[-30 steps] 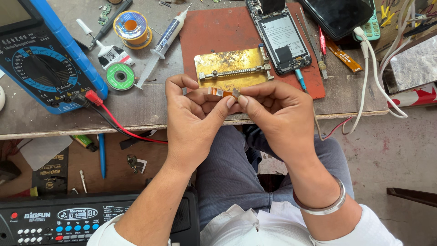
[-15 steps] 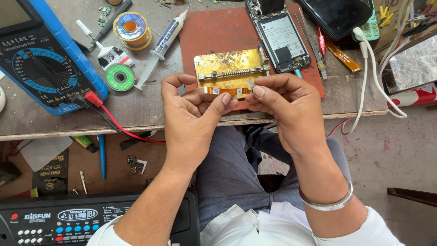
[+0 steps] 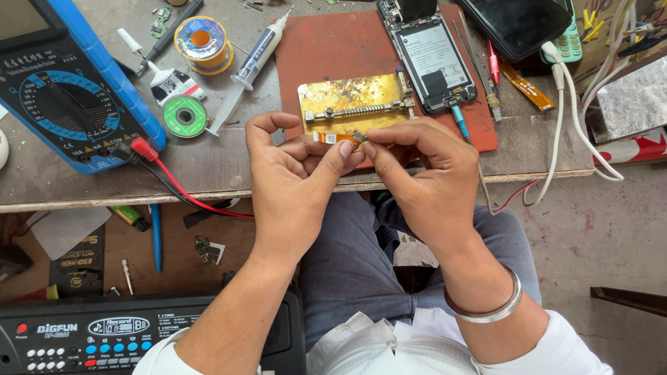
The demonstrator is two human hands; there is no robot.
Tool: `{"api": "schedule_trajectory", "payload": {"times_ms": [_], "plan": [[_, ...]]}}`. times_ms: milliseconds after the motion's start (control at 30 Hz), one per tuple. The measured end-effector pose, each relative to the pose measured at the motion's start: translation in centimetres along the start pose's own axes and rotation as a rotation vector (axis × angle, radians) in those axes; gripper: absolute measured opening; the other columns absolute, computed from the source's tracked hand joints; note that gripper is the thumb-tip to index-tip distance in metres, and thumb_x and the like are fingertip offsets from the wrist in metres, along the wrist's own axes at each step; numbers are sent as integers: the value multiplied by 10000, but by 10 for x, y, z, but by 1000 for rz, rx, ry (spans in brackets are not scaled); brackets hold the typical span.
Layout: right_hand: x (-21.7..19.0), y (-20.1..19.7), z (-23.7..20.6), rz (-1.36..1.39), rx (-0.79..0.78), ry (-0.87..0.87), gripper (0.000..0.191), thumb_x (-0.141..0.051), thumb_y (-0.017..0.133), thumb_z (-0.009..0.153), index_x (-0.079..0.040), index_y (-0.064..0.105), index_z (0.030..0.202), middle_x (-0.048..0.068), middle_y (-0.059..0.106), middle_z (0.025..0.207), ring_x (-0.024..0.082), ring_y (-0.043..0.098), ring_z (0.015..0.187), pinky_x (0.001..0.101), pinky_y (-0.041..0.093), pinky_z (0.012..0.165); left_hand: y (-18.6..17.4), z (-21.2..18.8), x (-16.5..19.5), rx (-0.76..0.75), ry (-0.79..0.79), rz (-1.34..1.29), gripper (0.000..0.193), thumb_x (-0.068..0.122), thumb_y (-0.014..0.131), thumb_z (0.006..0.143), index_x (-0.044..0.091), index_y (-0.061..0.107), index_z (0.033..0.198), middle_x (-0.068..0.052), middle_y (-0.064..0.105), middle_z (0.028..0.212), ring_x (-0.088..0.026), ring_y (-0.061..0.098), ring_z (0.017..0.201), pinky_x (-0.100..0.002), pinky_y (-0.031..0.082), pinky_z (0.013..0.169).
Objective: The person aligns a small orange flex cable on a metal jig on the workbench, then uses a soldering iron to solder the flex cable's contacts, steadying the part with the other hand. Afterwards they lift and reposition the flex cable on the jig and handle a disassembled phone lying beside the jig.
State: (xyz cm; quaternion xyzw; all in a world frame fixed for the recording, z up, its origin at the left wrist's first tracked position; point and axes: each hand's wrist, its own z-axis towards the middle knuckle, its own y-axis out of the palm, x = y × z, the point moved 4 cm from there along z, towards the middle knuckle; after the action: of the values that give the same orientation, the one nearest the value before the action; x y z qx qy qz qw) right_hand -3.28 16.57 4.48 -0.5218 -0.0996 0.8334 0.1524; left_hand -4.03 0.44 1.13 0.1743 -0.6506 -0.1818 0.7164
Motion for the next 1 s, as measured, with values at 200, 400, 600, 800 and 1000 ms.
{"api": "schedule_trajectory", "payload": {"times_ms": [200, 400, 600, 800, 1000], "plan": [[6, 0, 3, 14, 42, 52, 115, -11, 780, 952, -9, 756, 1064, 41, 709, 1006, 60, 688, 820, 204, 563, 703, 0, 0, 0, 18, -6, 24, 502, -64, 664, 963, 34, 278, 1267, -217, 696, 989, -237, 768, 961, -300, 633, 868], [7, -2, 4, -40, 41, 57, 112, -15, 774, 955, -18, 759, 1066, 34, 710, 994, 58, 688, 801, 201, 549, 674, 1, 0, -1, 24, -8, 22, 501, -66, 663, 958, 40, 279, 1262, -212, 691, 994, -232, 765, 962, -301, 644, 876], [10, -6, 1, 18, 39, 45, 103, -15, 767, 995, -4, 743, 1095, 28, 713, 1016, 50, 667, 844, 200, 538, 731, -1, 0, -2, 21, 26, 9, 477, -66, 655, 975, 43, 286, 1257, -206, 688, 1067, -234, 757, 1004, -305, 637, 912], [21, -15, 4, 263, 78, 96, 224, -17, 733, 1014, 17, 678, 1228, 14, 696, 1042, 50, 649, 884, 199, 537, 785, -1, -1, 0, -12, 106, -13, 433, -57, 659, 999, 53, 321, 1247, -203, 687, 1126, -232, 760, 1048, -318, 628, 946], [21, -31, 3, 99, 67, 6, 228, 7, 692, 1090, 36, 691, 1316, 41, 619, 1149, 71, 650, 910, 227, 549, 855, -4, -3, 1, -17, 144, -56, 328, -38, 679, 1008, 27, 473, 1255, -158, 716, 1119, -199, 745, 1030, -338, 634, 955]]}}
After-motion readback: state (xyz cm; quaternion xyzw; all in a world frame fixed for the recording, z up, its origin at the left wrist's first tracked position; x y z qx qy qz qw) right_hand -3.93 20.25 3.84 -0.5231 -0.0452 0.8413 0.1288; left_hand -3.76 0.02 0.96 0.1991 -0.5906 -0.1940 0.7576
